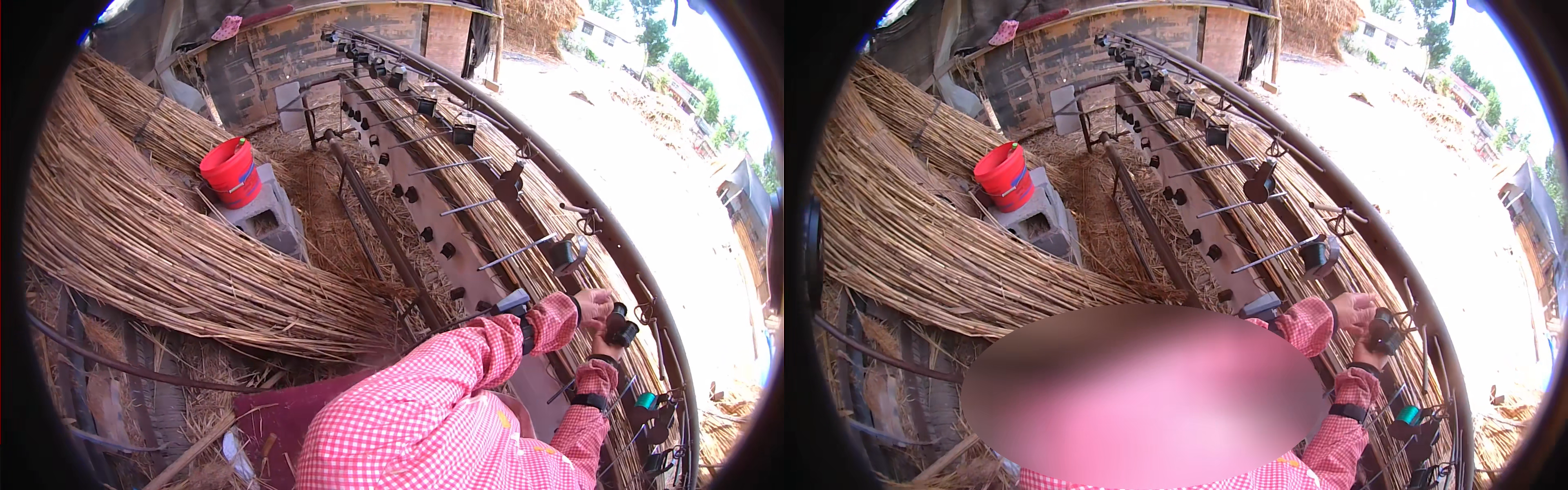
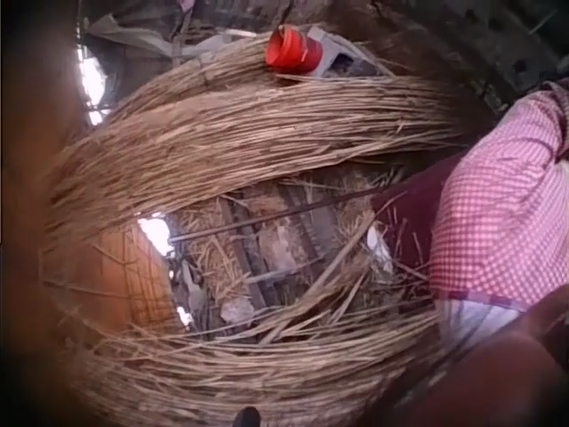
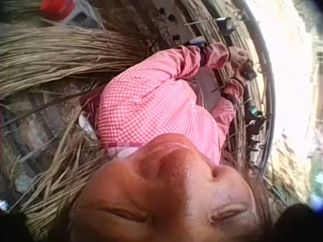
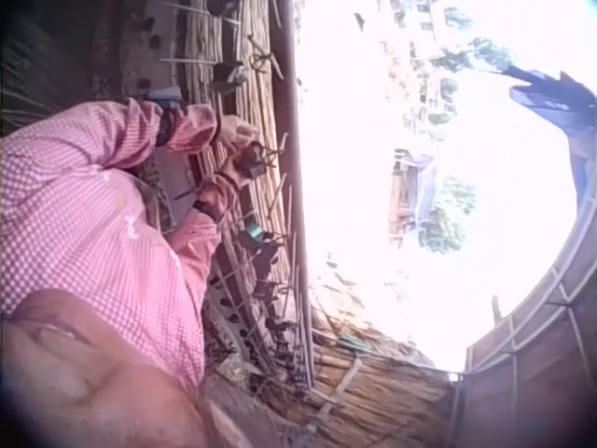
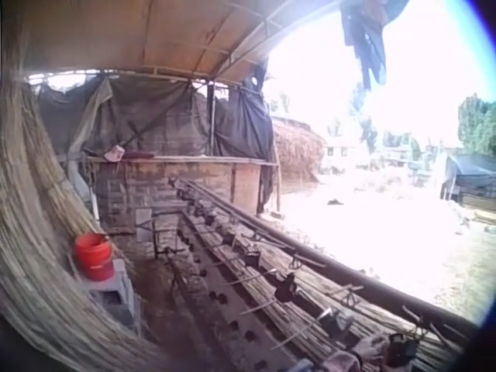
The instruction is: Threading and placing spools onto a machine for weaving straw or reed mats.
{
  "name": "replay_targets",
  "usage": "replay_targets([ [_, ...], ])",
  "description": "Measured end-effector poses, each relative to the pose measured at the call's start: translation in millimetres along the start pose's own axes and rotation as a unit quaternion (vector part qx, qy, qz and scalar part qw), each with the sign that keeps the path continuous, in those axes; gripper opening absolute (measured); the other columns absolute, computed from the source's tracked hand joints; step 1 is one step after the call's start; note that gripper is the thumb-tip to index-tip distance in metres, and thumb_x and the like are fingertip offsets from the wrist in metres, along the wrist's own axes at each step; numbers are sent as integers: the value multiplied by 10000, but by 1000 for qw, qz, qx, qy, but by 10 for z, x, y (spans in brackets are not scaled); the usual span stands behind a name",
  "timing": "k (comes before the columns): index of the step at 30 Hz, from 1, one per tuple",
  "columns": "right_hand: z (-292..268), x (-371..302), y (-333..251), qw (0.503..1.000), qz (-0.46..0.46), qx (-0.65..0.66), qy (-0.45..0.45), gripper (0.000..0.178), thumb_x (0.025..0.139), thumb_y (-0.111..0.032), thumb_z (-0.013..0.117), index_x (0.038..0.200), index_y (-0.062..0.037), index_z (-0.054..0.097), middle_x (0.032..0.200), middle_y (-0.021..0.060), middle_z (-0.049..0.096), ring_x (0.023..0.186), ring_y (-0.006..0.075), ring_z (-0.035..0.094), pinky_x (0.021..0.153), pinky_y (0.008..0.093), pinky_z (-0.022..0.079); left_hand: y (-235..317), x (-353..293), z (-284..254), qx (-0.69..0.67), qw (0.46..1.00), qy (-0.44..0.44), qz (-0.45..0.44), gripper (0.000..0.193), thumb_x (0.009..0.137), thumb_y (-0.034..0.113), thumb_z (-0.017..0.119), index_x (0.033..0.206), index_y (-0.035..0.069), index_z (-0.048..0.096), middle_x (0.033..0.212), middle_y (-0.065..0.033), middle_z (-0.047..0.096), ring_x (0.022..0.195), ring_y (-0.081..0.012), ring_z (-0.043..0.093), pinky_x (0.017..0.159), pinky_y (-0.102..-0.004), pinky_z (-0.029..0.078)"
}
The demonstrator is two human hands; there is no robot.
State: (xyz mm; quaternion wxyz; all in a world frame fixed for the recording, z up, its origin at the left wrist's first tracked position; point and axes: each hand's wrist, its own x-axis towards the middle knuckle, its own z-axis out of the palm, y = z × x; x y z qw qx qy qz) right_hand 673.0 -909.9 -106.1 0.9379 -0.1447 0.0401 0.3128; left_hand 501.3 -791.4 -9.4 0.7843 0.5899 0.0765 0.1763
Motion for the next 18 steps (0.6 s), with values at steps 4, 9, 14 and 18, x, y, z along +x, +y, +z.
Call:
replay_targets([
  [4, 11, -251, 211, 930, 166, -211, -252, 371, 868, -315, 356, 1115, -60, 461, 1132, 99, 502, 1036, 218, 481, 922, 355, 359, 46, -97, 1, 397, 898, -1, 190, 882, 529, 355, 706, 1235, -21, 334, 1100, -216, 475, 1023, -340, 471, 912, -347, 361],
  [9, 349, -906, 180, 903, 176, -368, -134, 348, 866, -357, 366, 1039, -88, 502, 966, 85, 576, 923, 202, 541, 863, 358, 412, 138, -329, 43, 397, 886, 25, 240, 648, 590, 305, 689, 1131, 16, 482, 1016, -157, 533, 916, -296, 540, 780, -337, 454],
  [14, 796, -1290, 85, 536, -104, -800, -251, 81, 763, -18, 516, 723, 29, 569, 879, 129, 606, 833, 228, 576, 731, 338, 437, -82, -694, -178, 545, 783, 60, 294, 558, 579, 250, 677, 1072, 44, 519, 853, -110, 525, 770, -259, 554, 661, -338, 475],
  [18, 508, -190, -175, 201, -360, -894, -177, 114, 776, -99, 497, 706, -14, 527, 705, 168, 565, 674, 348, 552, 602, 406, 427, -186, -1517, -119, 600, 744, -62, 288, 535, 545, 210, 678, 1030, 56, 511, 824, -99, 499, 731, -237, 550, 590, -346, 471],
])
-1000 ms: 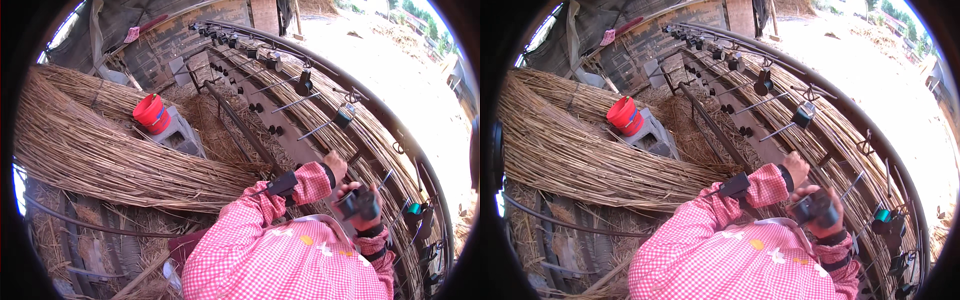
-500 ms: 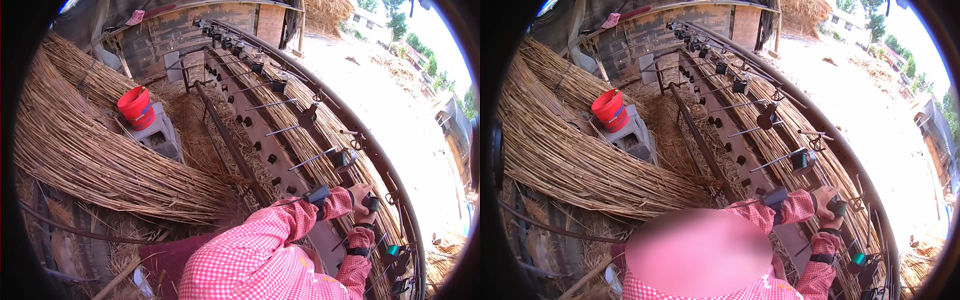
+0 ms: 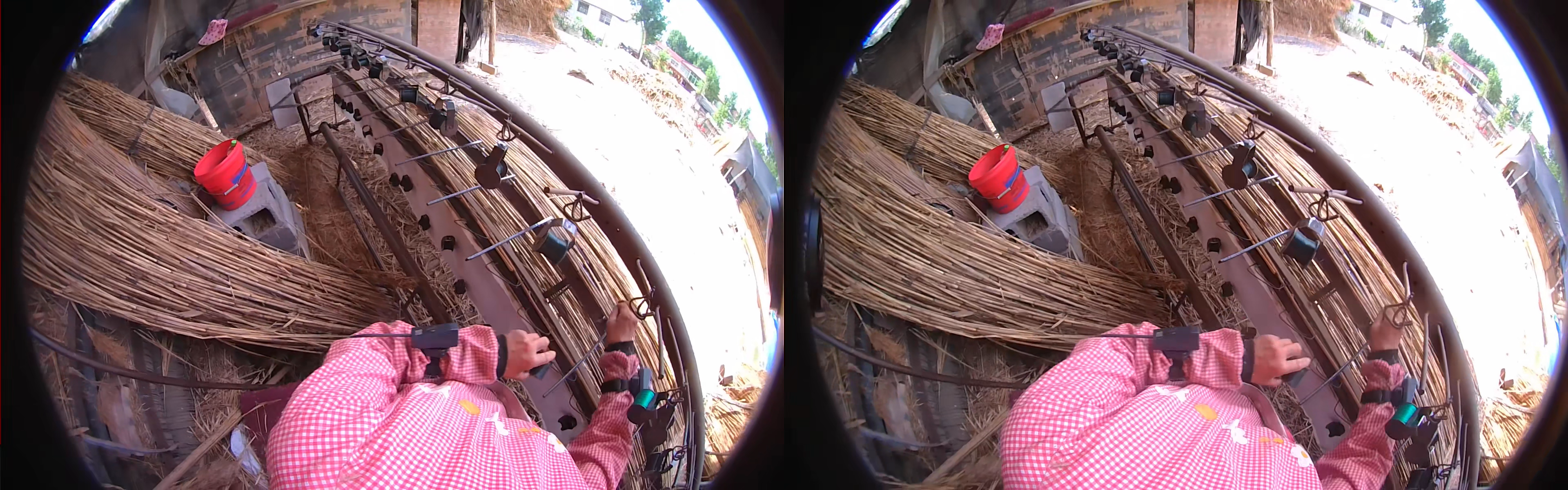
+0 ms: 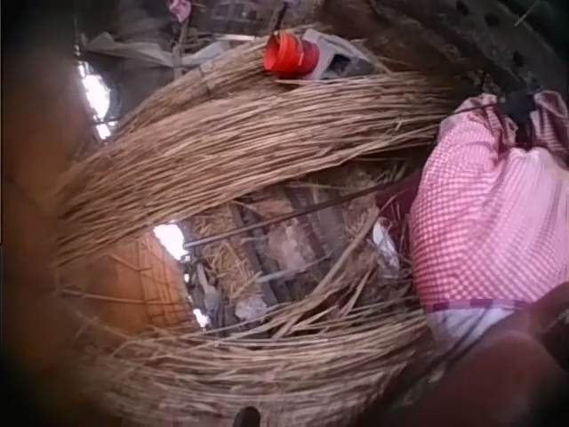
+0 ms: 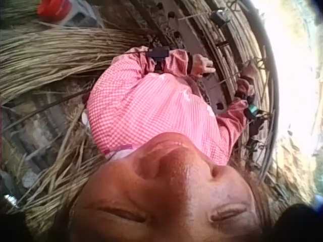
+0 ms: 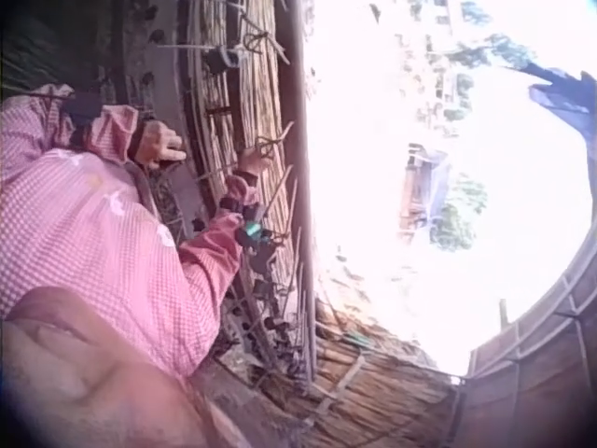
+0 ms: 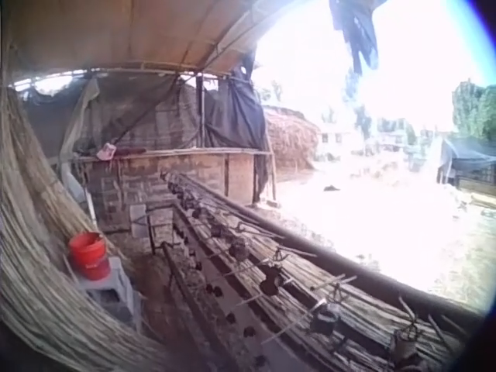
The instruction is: Threading and placing spools onto a machine for weaving straw or reed mats.
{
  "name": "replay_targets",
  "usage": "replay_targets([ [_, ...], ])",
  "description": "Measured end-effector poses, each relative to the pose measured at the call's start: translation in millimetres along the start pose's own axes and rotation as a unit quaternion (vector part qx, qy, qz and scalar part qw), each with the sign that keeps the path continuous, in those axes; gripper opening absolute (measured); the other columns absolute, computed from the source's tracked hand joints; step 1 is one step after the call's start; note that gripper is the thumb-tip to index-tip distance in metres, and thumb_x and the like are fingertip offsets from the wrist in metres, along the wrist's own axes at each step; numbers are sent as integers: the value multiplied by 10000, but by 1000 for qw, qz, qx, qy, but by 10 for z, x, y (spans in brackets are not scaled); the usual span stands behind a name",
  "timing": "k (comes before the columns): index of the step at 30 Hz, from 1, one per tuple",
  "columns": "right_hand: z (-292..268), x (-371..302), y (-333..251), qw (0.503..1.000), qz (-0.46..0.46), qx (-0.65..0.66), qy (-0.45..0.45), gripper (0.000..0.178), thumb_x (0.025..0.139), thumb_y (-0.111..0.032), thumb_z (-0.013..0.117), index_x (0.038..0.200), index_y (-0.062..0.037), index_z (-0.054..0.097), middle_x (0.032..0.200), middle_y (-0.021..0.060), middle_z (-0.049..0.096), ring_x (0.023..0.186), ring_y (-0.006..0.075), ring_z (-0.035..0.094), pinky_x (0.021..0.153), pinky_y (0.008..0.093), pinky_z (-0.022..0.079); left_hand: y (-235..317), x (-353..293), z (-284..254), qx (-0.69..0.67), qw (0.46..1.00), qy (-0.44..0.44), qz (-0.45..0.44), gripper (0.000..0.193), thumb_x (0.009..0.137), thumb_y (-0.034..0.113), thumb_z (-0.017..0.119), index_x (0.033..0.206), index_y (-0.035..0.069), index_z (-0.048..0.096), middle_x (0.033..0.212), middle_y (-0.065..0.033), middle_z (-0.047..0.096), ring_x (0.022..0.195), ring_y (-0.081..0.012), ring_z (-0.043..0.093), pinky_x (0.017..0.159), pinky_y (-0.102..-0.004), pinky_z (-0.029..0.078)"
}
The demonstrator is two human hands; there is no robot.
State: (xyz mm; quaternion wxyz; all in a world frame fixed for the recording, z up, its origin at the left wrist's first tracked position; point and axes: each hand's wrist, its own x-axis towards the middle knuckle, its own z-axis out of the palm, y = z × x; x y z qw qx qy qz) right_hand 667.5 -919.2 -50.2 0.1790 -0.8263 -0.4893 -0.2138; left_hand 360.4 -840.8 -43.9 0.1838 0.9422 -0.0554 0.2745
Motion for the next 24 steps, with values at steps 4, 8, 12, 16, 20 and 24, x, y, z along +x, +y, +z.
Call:
replay_targets([
  [4, 723, 78, 171, 981, 150, -76, -101, 153, 656, -200, 531, 716, -66, 571, 738, 176, 585, 738, 338, 568, 666, 430, 444, 34, -751, -309, 10, 996, -58, -74, 440, 568, 219, 676, 958, 62, 545, 784, -95, 519, 699, -219, 562, 589, -323, 488],
  [8, 439, 118, -369, 981, 172, 62, -70, 361, 682, -282, 633, 950, -42, 602, 912, 189, 594, 871, 307, 571, 784, 357, 432, 156, -722, -1071, -94, 976, 42, -189, 388, 569, 157, 679, 918, 33, 564, 814, -104, 567, 679, -210, 588, 620, -287, 497],
  [12, -511, -234, -1283, 819, 188, 530, -114, 204, 797, -209, 569, 780, -6, 578, 583, 15, 544, 574, 127, 548, 540, 260, 455, 288, -762, -1628, -106, 967, 184, -142, 498, 497, 113, 728, 945, 7, 538, 866, -123, 568, 715, -207, 598, 621, -293, 500],
  [16, -1553, -644, -2229, 346, 156, 837, -395, 327, 808, -345, 550, 846, -23, 589, 900, 90, 587, 958, 195, 525, 904, 331, 372, 534, -273, -1571, -167, 970, 156, 79, 556, 540, 216, 787, 1002, 38, 534, 894, -104, 556, 797, -218, 594, 711, -307, 488],
  [20, -1794, -572, -2449, 192, -123, 952, -204, 200, 768, -153, 564, 891, 5, 574, 917, 176, 577, 1015, 344, 485, 896, 456, 357, 744, 165, -1318, -357, 769, 486, 213, 365, 713, 374, 644, 844, 56, 523, 834, -44, 517, 898, -195, 498, 879, -319, 360],
  [24, -1786, -707, -2564, 152, -71, 927, -335, 274, 839, -239, 480, 915, 13, 557, 964, 189, 565, 1016, 322, 492, 892, 457, 351, 350, 244, -921, -87, 972, 216, -7, 218, 644, 148, 573, 812, 34, 497, 711, -67, 484, 652, -224, 528, 535, -353, 443],
])
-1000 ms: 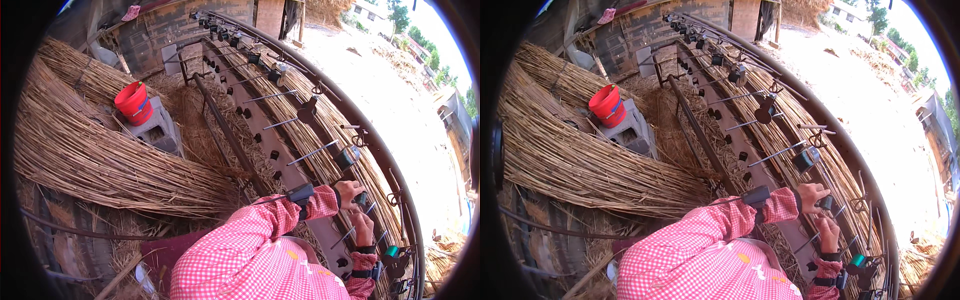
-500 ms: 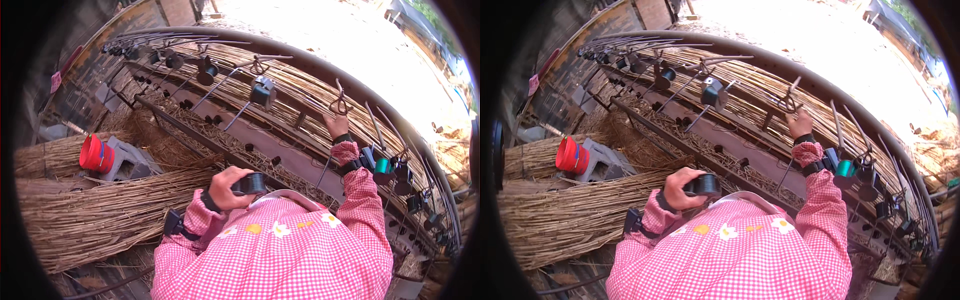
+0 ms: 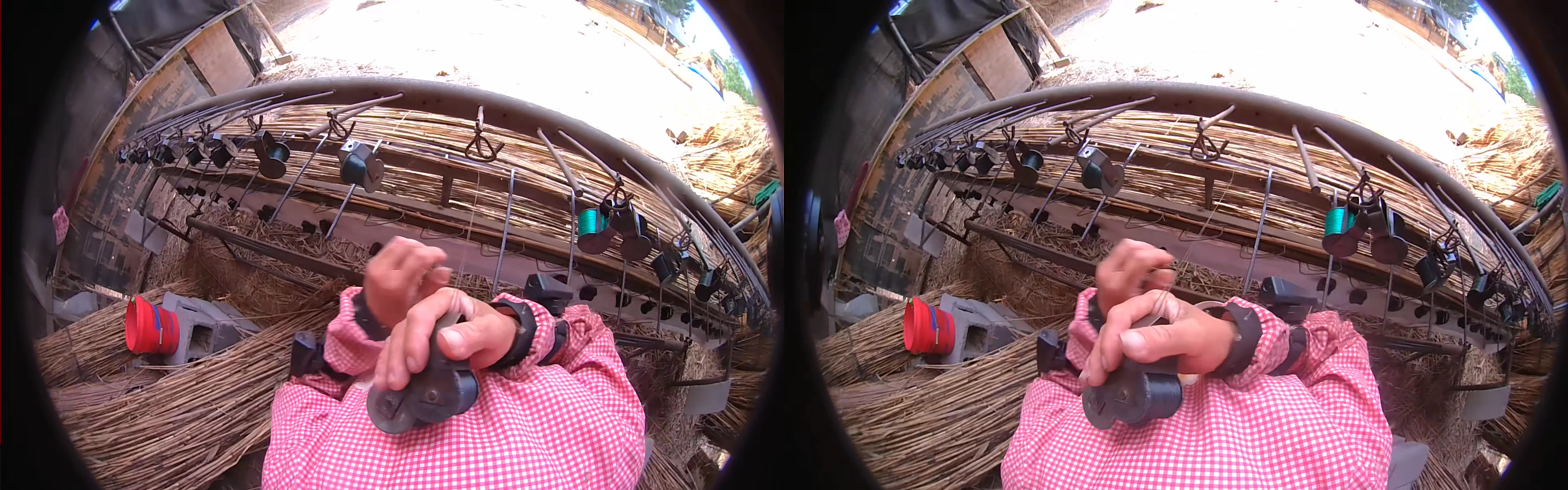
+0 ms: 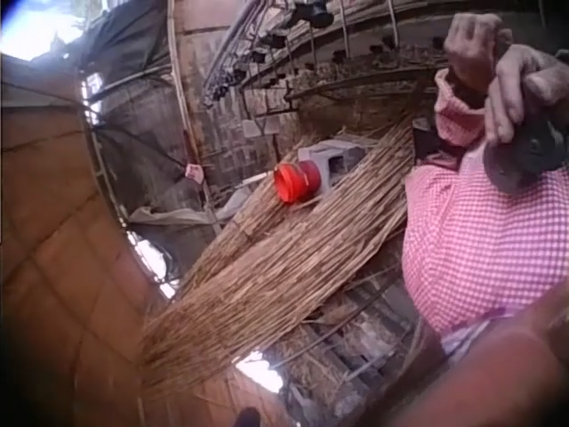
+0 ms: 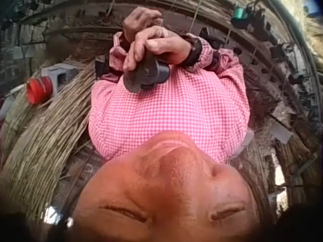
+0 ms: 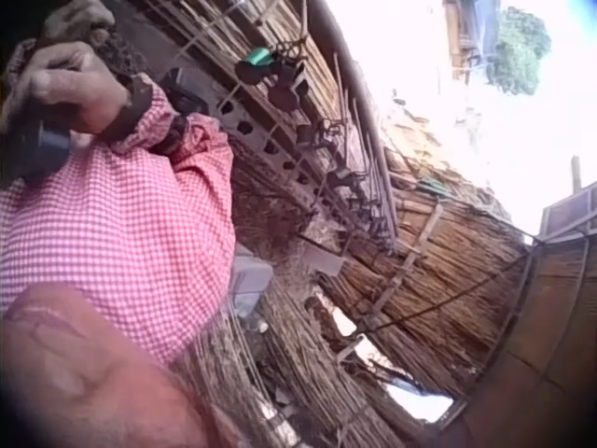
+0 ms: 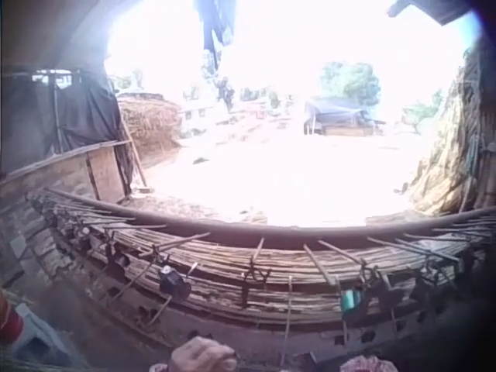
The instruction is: Threading and placing spools onto a machine for weaving straw or reed mats.
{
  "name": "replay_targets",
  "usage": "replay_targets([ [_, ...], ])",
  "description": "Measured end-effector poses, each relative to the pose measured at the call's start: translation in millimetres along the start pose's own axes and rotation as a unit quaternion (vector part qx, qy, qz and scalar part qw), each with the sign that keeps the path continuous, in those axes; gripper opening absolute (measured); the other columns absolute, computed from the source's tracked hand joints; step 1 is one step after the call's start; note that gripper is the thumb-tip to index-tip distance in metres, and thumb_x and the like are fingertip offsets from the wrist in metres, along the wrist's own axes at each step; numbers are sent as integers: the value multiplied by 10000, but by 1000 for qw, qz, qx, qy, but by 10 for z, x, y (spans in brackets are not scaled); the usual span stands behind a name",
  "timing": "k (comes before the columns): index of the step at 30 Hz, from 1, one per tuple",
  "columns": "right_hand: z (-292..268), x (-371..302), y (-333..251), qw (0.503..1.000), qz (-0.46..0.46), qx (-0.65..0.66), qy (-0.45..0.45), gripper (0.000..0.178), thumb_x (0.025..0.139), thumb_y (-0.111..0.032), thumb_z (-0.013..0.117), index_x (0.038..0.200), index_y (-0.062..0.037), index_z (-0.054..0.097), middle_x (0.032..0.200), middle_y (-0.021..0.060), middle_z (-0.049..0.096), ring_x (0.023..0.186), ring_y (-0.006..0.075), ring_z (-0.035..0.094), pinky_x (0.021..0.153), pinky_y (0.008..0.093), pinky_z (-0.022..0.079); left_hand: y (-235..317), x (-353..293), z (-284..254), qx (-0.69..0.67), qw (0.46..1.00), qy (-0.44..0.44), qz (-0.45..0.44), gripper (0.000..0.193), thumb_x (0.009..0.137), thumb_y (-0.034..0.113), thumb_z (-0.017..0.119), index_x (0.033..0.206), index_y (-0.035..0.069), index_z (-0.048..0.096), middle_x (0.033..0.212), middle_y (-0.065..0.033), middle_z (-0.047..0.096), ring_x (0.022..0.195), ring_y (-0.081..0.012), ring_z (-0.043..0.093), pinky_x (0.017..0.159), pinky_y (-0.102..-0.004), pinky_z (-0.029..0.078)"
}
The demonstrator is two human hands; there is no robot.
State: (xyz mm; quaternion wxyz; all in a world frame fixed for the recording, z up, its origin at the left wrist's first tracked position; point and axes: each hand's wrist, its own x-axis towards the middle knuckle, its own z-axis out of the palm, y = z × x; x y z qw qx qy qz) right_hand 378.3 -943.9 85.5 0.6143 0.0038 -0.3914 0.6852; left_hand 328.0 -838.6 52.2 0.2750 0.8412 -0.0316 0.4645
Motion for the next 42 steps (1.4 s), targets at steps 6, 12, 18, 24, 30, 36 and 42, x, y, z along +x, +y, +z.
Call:
replay_targets([
  [6, -111, -69, 6, 980, 121, 39, 156, 611, 878, -493, 210, 999, 27, 506, 1169, 258, 432, 1113, 339, 410, 946, 439, 301, -816, 121, 368, 372, 860, -289, 193, 135, 747, 154, 487, 850, 89, 545, 892, -36, 567, 938, -171, 520, 910, -304, 339],
  [12, -1100, -600, -706, 886, -216, 66, 405, 376, 883, -324, 348, 946, 8, 513, 950, 172, 557, 960, 294, 530, 825, 426, 446, -983, 320, 477, -156, 812, -513, -231, 161, 793, 147, 497, 767, 3, 565, 779, -62, 599, 758, -183, 578, 711, -298, 442],
  [18, -2264, -726, -1043, 792, -368, 105, 476, 323, 858, -282, 385, 958, 1, 504, 911, 189, 562, 834, 314, 559, 728, 411, 487, -1681, 419, 1306, -793, 464, -36, -394, 420, 828, -35, 394, 1225, 101, 400, 1088, -70, 518, 873, -156, 568, 687, -275, 532],
  [24, -2199, -456, -960, 817, -216, 20, 534, 304, 856, -292, 357, 965, -90, 557, 932, 82, 592, 835, 225, 571, 746, 346, 481, -1752, 565, 1469, -125, 961, -213, -124, 983, 534, 442, 739, 1279, -3, 277, 1119, -199, 490, 1035, -296, 490, 891, -336, 378],
  [30, -1907, -605, -823, 750, -16, -195, 632, 347, 884, -324, 344, 950, -55, 552, 903, 63, 597, 803, 152, 571, 704, 328, 494, -1389, 515, 1137, 3, 982, -160, -96, 710, 585, 375, 716, 1171, 65, 460, 948, -116, 569, 856, -276, 570, 728, -350, 469],
  [36, -1595, -926, -797, 697, 20, -504, 509, 189, 826, -150, 522, 825, 28, 588, 733, 43, 596, 654, 83, 541, 609, 201, 444, -1187, -68, 654, 48, 963, -261, -39, 535, 521, 220, 700, 1013, 103, 524, 841, -67, 532, 765, -245, 549, 662, -341, 468],
  [42, -1857, -1005, -726, 484, -3, -680, 551, 186, 773, -171, 554, 800, 9, 592, 701, 129, 583, 633, 208, 552, 595, 307, 428, -317, 754, 54, -200, 962, 69, 173, 558, 560, 163, 770, 997, 7, 460, 919, -157, 521, 835, -283, 580, 731, -348, 494],
])
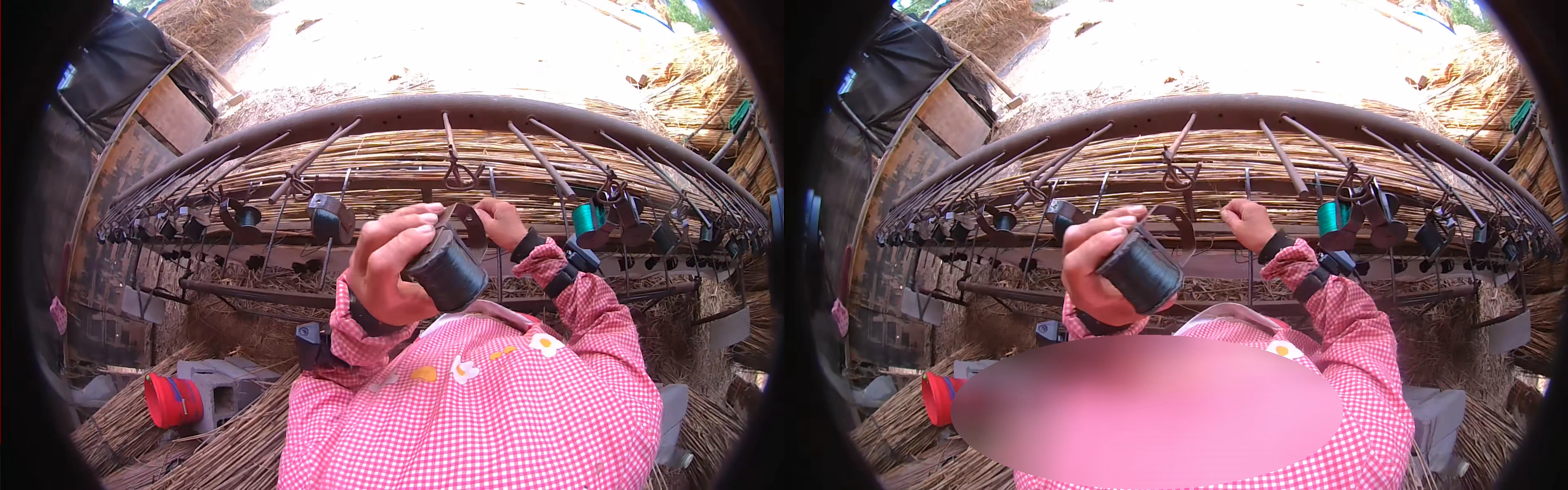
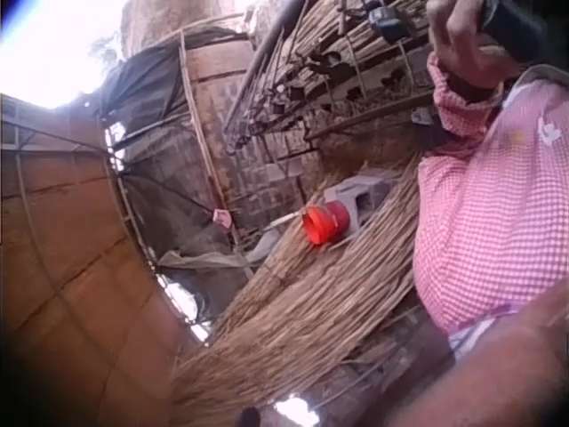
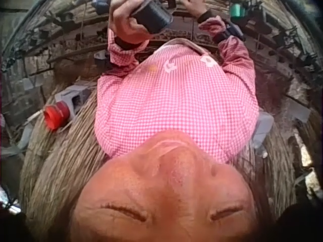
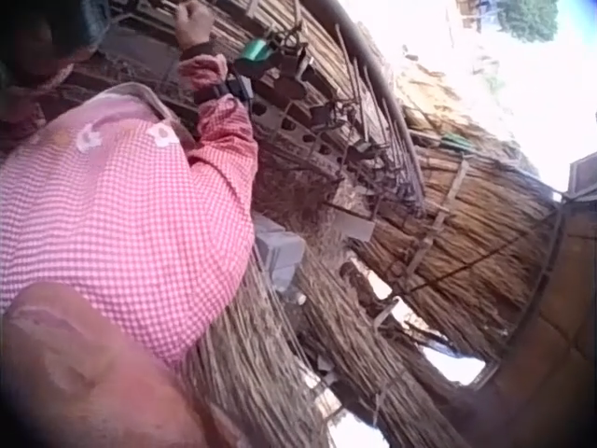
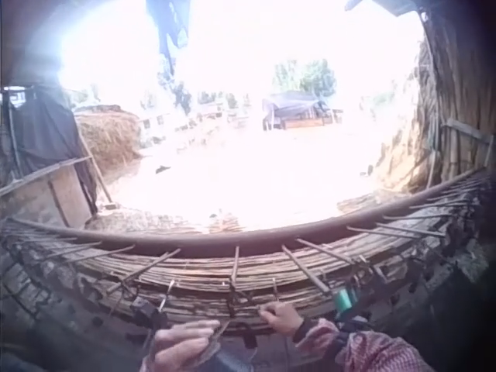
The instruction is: Threading and placing spools onto a machine for weaving straw or reed mats.
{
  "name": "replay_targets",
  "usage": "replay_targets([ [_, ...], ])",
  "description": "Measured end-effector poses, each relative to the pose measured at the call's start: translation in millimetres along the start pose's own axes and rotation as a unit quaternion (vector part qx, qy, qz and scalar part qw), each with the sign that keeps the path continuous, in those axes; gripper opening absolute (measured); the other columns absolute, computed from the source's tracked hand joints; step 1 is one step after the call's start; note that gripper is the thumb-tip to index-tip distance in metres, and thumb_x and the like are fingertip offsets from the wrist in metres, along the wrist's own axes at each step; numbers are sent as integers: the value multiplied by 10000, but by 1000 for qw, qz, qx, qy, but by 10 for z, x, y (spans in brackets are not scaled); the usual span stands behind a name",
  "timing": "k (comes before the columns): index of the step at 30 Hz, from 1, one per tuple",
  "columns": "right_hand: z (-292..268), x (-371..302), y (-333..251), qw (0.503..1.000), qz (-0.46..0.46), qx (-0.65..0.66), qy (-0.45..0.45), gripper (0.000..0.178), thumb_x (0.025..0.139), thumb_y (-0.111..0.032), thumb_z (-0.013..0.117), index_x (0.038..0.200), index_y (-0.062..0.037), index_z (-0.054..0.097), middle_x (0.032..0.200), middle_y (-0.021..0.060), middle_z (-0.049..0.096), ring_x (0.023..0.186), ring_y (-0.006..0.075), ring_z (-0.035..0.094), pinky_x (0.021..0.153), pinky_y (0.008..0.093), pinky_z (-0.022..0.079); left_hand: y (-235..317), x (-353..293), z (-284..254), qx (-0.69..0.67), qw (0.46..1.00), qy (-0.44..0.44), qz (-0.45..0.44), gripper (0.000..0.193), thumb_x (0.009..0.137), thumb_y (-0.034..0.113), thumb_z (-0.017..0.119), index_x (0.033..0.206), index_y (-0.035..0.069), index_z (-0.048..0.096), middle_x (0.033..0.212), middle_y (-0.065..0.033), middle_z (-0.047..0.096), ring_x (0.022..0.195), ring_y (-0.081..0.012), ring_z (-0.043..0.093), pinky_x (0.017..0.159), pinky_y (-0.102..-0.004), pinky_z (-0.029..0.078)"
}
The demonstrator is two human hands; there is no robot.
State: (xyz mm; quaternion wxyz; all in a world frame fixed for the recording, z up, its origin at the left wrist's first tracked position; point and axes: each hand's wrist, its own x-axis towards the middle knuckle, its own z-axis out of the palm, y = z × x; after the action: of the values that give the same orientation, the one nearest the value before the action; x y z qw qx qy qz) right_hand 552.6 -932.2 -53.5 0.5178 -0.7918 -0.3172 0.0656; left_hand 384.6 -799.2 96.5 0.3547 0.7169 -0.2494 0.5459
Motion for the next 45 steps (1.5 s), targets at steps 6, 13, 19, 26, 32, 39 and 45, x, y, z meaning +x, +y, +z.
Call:
replay_targets([
  [6, -102, -119, 133, 984, 91, 149, 45, 152, 802, -128, 547, 882, -1, 573, 738, 29, 563, 677, 72, 501, 605, 220, 411, -109, 469, -107, 43, 999, 19, 10, 664, 531, 121, 806, 1025, -21, 385, 1009, -166, 464, 931, -248, 537, 781, -335, 489],
  [13, -655, 126, 1147, 908, 382, -60, 161, 573, 697, -273, 612, 1102, 92, 439, 1095, 173, 520, 963, 180, 509, 844, 273, 383, 121, -439, 151, -98, 971, -129, -174, 565, 579, 137, 777, 1009, 21, 430, 970, -190, 549, 906, -288, 577, 756, -358, 495],
  [19, -418, -177, 491, 882, 342, 244, -214, 206, 812, -175, 513, 799, 24, 566, 569, 55, 575, 486, 159, 577, 464, 274, 483, -97, 22, 373, -97, 995, 7, -5, 562, 612, 53, 743, 1036, 15, 376, 1029, -219, 483, 948, -327, 547, 785, -374, 494],
  [26, -818, -985, -151, 971, 133, 114, -165, 208, 832, -132, 494, 925, 43, 559, 611, 22, 556, 559, 71, 513, 525, 211, 426, 101, 180, 267, 131, 985, 105, -42, 681, 565, 325, 782, 983, -5, 358, 940, -148, 490, 837, -218, 537, 714, -318, 493],
  [32, -1213, -1200, -76, 989, -29, -131, -57, 159, 753, -76, 550, 893, -15, 593, 760, 111, 585, 772, 221, 567, 656, 313, 432, 247, -504, 552, -1, 925, 229, -304, 712, 592, 393, 757, 1034, 22, 340, 972, -149, 487, 889, -233, 543, 784, -314, 458],
  [39, -960, -1213, 460, 978, -144, -149, -14, 160, 673, -105, 591, 830, -78, 612, 790, 66, 587, 991, 268, 478, 847, 367, 357, -160, -860, 733, -650, 611, 220, -394, 707, 743, 432, 592, 1200, -41, 331, 1184, -139, 439, 1047, -232, 478, 907, -348, 398],
  [45, -636, -1144, 310, 994, -78, -64, -32, 162, 684, -199, 590, 796, -84, 611, 795, 69, 573, 956, 277, 475, 806, 375, 392, -111, -455, 1183, -438, 788, -36, -432, 889, 635, 581, 614, 1235, -1, 311, 1217, -148, 359, 1110, -286, 383, 979, -456, 250],
])
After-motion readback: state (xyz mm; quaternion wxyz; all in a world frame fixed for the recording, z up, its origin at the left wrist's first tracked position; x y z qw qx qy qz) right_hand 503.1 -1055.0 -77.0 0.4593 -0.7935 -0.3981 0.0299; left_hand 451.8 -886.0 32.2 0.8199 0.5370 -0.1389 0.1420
